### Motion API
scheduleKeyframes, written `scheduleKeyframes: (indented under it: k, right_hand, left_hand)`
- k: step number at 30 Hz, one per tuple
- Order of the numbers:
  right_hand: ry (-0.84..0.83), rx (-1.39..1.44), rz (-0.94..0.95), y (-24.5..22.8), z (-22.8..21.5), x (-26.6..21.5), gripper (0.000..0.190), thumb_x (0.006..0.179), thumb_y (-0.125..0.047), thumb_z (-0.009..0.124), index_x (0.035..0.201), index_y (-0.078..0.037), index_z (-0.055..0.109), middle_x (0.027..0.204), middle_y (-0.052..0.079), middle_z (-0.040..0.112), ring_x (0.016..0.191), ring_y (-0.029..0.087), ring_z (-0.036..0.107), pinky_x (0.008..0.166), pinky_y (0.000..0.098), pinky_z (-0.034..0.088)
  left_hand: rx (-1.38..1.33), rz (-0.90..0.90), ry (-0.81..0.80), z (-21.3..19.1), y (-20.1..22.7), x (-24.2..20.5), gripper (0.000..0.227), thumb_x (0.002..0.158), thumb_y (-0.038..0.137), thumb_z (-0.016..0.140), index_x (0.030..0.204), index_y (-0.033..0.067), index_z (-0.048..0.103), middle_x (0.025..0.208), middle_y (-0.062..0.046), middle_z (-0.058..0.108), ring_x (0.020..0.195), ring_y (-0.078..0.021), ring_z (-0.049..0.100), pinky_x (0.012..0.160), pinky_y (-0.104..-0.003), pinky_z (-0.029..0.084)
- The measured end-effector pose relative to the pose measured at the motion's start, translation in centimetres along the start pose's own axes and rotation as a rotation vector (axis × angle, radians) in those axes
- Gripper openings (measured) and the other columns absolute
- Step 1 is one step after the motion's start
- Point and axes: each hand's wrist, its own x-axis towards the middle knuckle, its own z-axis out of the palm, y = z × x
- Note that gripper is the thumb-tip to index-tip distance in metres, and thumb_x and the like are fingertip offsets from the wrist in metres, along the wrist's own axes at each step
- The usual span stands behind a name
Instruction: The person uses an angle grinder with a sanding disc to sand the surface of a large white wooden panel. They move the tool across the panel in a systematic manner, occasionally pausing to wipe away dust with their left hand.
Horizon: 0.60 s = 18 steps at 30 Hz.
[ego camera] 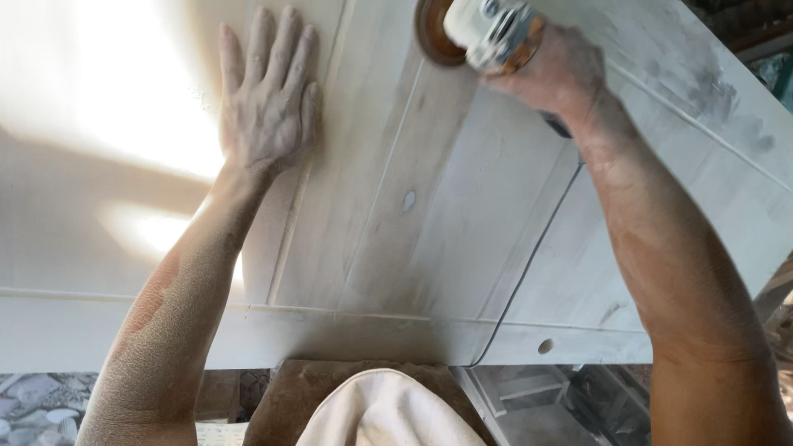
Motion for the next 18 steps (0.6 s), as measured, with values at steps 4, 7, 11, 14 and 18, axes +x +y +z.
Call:
scheduleKeyframes:
  k: [4, 7, 11, 14, 18]
  right_hand:
    - [0.08, 0.154, -0.015, 1.6, -1.5, 3.4, 0.062, 0.083, -0.055, 0.087, 0.124, -0.011, 0.072, 0.11, 0.012, 0.075, 0.099, 0.029, 0.072, 0.084, 0.0475, 0.056]
    - [-0.039, 0.213, 0.201, 3.1, -2.1, 4.1, 0.065, 0.087, -0.059, 0.082, 0.126, -0.009, 0.068, 0.107, 0.014, 0.071, 0.094, 0.031, 0.072, 0.084, 0.0457, 0.058]
    - [0.043, 0.163, -0.054, 3.3, 0.3, 0.3, 0.071, 0.086, -0.064, 0.082, 0.13, -0.01, 0.07, 0.111, 0.014, 0.073, 0.1, 0.033, 0.071, 0.081, 0.0473, 0.056]
    - [0.0, 0.133, -0.009, 0.0, 4.0, -6.4, 0.081, 0.082, -0.075, 0.074, 0.13, -0.009, 0.066, 0.105, 0.014, 0.074, 0.093, 0.033, 0.072, 0.077, 0.0473, 0.057]
    - [-0.328, 0.079, 0.193, -6.9, 8.1, -18.3, 0.087, 0.076, -0.081, 0.068, 0.124, -0.008, 0.061, 0.088, 0.012, 0.075, 0.079, 0.03, 0.074, 0.069, 0.0436, 0.061]
  left_hand:
    - [0.018, -0.033, -0.041, -0.4, 0.3, 0.1, 0.06, 0.115, 0.04, 0.026, 0.167, 0.0109, 0.03, 0.173, -0.011, 0.024, 0.16, -0.0312, 0.013, 0.129, -0.06, 0.001]
    - [0.009, -0.041, -0.053, -0.5, 0.5, 0.4, 0.06, 0.114, 0.04, 0.025, 0.167, 0.0115, 0.03, 0.174, -0.009, 0.022, 0.16, -0.03, 0.012, 0.129, -0.059, 0.001]
    - [0.014, -0.029, -0.066, -0.8, 0.5, 0.4, 0.06, 0.114, 0.039, 0.026, 0.167, 0.0099, 0.03, 0.174, -0.01, 0.02, 0.161, -0.0302, 0.011, 0.129, -0.058, -0.001]
    - [0.047, -0.038, -0.09, -0.8, 0.8, 0.0, 0.06, 0.115, 0.038, 0.025, 0.167, 0.0092, 0.027, 0.175, -0.01, 0.018, 0.162, -0.0297, 0.009, 0.129, -0.058, -0.004]
    - [0.101, 0.007, -0.073, 0.8, 1.3, 0.9, 0.066, 0.111, 0.043, 0.028, 0.168, 0.0102, 0.021, 0.175, -0.009, 0.013, 0.161, -0.0283, 0.005, 0.128, -0.056, -0.006]
